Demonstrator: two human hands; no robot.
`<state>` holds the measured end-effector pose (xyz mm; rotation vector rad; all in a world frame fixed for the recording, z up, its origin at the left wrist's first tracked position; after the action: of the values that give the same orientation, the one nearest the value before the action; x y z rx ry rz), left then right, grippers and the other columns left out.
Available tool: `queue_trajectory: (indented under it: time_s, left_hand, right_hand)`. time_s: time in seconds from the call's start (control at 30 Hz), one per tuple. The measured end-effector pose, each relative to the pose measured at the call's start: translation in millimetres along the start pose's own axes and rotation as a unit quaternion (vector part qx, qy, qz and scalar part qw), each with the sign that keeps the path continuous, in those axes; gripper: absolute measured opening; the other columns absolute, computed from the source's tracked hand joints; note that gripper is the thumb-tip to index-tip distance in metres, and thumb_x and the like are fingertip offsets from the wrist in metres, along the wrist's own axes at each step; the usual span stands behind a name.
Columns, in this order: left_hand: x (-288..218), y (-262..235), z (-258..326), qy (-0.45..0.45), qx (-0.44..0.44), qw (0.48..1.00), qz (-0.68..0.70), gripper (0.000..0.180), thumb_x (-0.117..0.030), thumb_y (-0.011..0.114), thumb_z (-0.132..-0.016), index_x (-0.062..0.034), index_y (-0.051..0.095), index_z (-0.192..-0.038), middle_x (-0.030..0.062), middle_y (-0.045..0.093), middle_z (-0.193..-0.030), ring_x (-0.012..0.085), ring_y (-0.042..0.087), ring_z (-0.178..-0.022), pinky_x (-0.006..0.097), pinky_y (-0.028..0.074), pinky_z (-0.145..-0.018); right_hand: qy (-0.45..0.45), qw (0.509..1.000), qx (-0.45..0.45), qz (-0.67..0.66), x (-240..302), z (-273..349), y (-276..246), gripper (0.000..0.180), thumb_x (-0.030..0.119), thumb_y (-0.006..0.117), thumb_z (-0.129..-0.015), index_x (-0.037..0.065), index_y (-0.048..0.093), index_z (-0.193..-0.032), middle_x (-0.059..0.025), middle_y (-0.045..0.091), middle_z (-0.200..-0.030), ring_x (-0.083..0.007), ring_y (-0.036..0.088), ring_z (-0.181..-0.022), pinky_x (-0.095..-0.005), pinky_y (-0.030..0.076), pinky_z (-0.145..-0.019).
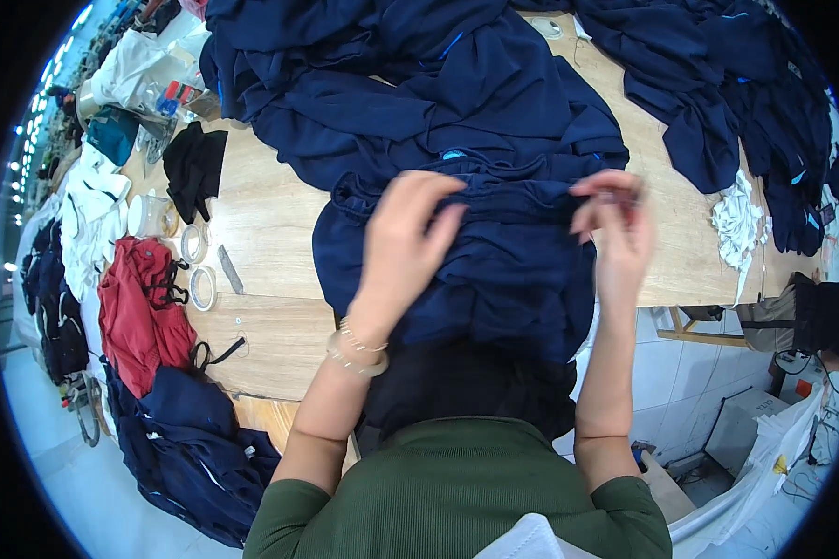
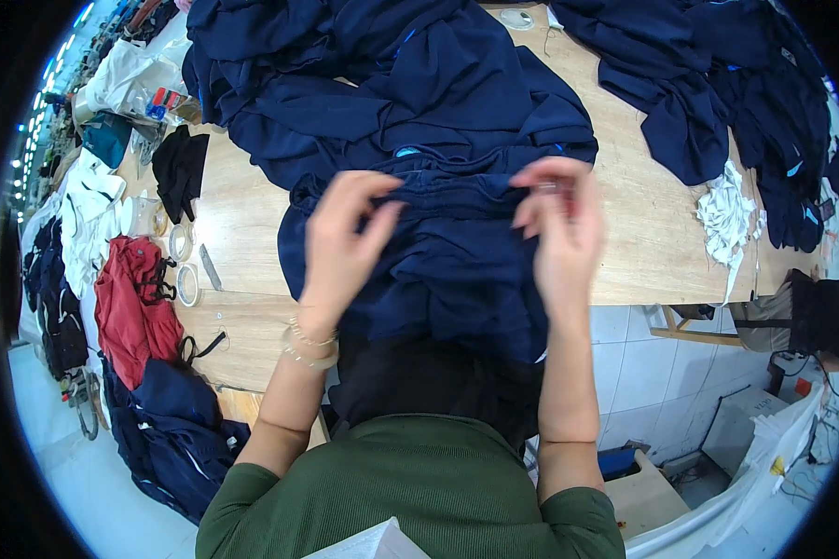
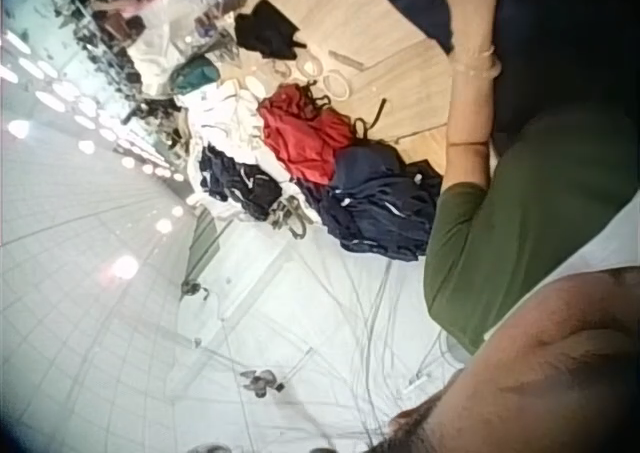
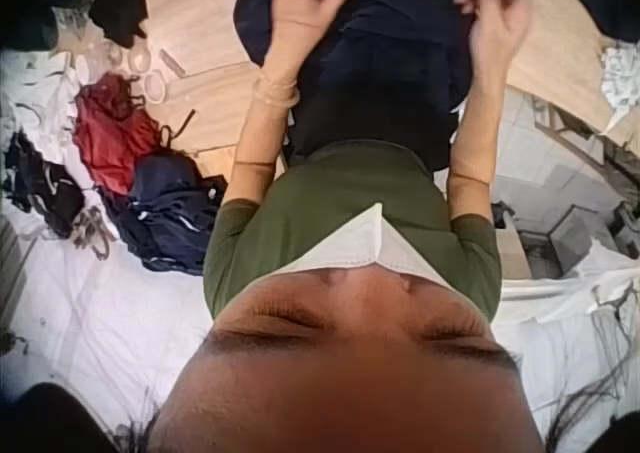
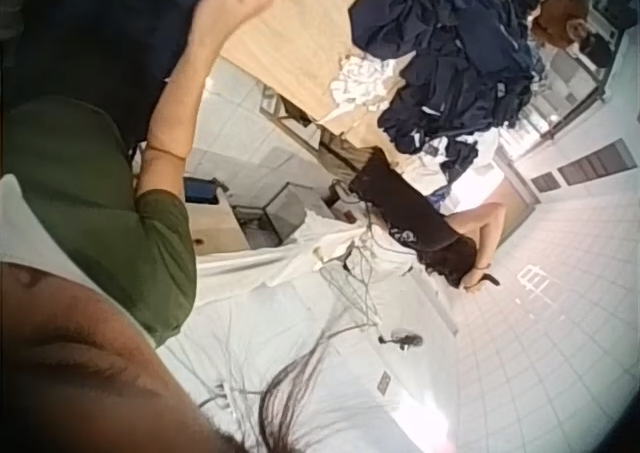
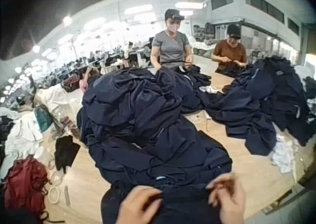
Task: The worker is using thread snips to trim loose threads from the seams and waistband of blue athletic trousers.
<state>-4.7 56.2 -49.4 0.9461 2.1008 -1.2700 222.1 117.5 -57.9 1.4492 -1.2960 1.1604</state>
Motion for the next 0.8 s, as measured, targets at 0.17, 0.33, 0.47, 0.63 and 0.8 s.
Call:
queue_trajectory:
  time_s: [0.17,0.33,0.47,0.63,0.8]
  left_hand:
    - [16.7,56.6,-0.7,-0.007,0.058,0.993,-0.106,0.057,0.0,0.075,-0.075,-0.0046,0.053,-0.128,0.0114,0.06,-0.105,0.0291,0.057,-0.1,0.037,0.048,-0.088]
    - [17.7,55.4,17.9,-0.02,0.059,0.998,-0.024,0.059,0.004,0.077,-0.072,-0.0036,0.055,-0.126,0.0107,0.058,-0.1,0.0297,0.054,-0.096,0.038,0.047,-0.087]
    - [18.5,50.8,28.6,-0.045,0.065,0.997,-0.009,0.047,0.002,0.077,-0.074,-0.0022,0.06,-0.118,0.0097,0.058,-0.097,0.0283,0.055,-0.093,0.036,0.048,-0.084]
    - [12.3,48.3,28.5,-0.042,0.053,0.998,-0.015,0.027,0.0,0.075,-0.078,-0.0015,0.066,-0.103,0.008,0.059,-0.093,0.0259,0.056,-0.089,0.035,0.049,-0.08]
    - [15.2,43.7,26.5,-0.035,0.021,0.999,-0.029,0.007,-0.002,0.071,-0.082,-0.0013,0.068,-0.089,0.0068,0.063,-0.084,0.0255,0.058,-0.083,0.035,0.05,-0.074]
  right_hand:
    - [0.034,0.969,0.102,0.223,-49.9,10.7,58.1,0.027,-0.006,0.048,-0.094,0.0,0.057,-0.119,-0.0121,0.069,-0.109,-0.0183,0.065,-0.075,-0.0279,0.052,-0.07]
    - [0.054,0.989,0.078,0.116,-56.9,34.5,42.0,0.025,-0.009,0.05,-0.093,0.0,0.058,-0.115,-0.0114,0.068,-0.108,-0.0182,0.067,-0.087,-0.0275,0.053,-0.075]
    - [0.036,0.984,0.103,0.142,-48.4,44.4,44.0,0.026,-0.014,0.052,-0.091,0.0,0.058,-0.113,-0.0103,0.066,-0.104,-0.0171,0.066,-0.09,-0.0264,0.053,-0.076]
    - [0.079,0.985,0.109,0.105,-42.7,49.9,35.4,0.021,-0.008,0.052,-0.096,0.002,0.059,-0.114,-0.0073,0.064,-0.095,-0.0119,0.062,-0.081,-0.023,0.049,-0.07]
    - [0.133,0.982,0.094,0.095,-37.9,52.9,28.8,0.013,0.007,0.058,-0.099,0.003,0.057,-0.112,-0.0022,0.054,-0.076,-0.0069,0.047,-0.066,-0.0221,0.039,-0.062]
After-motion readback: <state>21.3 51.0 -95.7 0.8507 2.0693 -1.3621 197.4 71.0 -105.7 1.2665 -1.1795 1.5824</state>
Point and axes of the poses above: each hand's wrist, its own z-axis away from the middle knuckle, its own y-axis out of the palm, x = y × z, the point moved 9 cm from there along -z, towards the middle knuckle
